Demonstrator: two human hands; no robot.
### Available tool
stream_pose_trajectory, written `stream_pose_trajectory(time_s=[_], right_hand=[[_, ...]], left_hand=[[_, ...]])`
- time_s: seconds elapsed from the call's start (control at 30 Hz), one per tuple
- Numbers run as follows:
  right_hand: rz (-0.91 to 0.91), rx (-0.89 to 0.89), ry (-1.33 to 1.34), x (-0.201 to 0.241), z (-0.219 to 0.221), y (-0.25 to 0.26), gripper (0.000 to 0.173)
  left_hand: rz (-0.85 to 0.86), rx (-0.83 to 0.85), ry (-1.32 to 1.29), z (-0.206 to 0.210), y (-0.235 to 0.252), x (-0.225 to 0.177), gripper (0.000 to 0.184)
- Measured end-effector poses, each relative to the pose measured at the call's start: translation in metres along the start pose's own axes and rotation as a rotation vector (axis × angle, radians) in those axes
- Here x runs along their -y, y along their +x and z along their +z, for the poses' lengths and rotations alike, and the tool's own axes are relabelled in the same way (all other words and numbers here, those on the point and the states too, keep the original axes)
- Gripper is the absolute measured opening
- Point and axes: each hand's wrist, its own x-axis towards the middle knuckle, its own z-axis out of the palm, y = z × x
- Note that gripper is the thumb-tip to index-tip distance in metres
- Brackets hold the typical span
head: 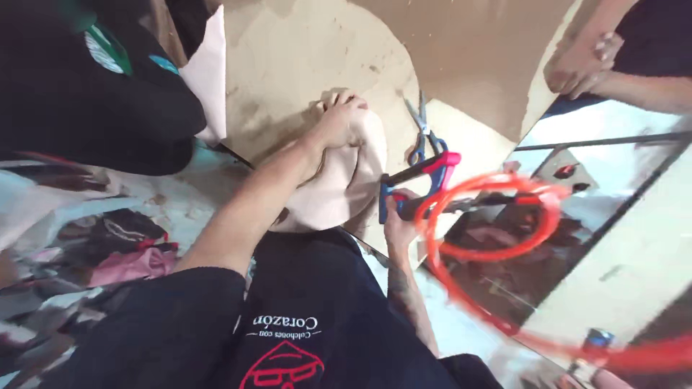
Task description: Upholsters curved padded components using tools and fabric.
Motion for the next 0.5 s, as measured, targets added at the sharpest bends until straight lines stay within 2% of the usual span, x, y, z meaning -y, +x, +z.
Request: stream_pose_trajectory(time_s=[0.03, 0.07, 0.13, 0.2, 0.3, 0.5], right_hand=[[0.018, 0.006, 0.048, 0.009, 0.003, 0.005, 0.033], [0.038, 0.033, 0.067, 0.022, 0.008, 0.012, 0.032], [0.053, 0.061, 0.069, 0.037, 0.030, 0.038, 0.031], [0.099, 0.099, 0.024, 0.037, 0.046, 0.047, 0.032], [0.117, 0.121, -0.042, 0.032, 0.066, 0.069, 0.033], [0.148, 0.185, -0.164, 0.042, 0.069, 0.077, 0.034]], left_hand=[[0.159, -0.304, -0.096, 0.052, 0.037, 0.044, 0.073], [0.162, -0.321, -0.117, 0.079, 0.070, 0.068, 0.084], [0.129, -0.186, -0.131, 0.085, 0.108, 0.082, 0.097], [0.139, -0.097, -0.164, 0.092, 0.104, 0.085, 0.095], [0.169, -0.065, -0.231, 0.080, 0.107, 0.091, 0.090], [0.163, -0.025, -0.182, 0.079, 0.107, 0.087, 0.097]])
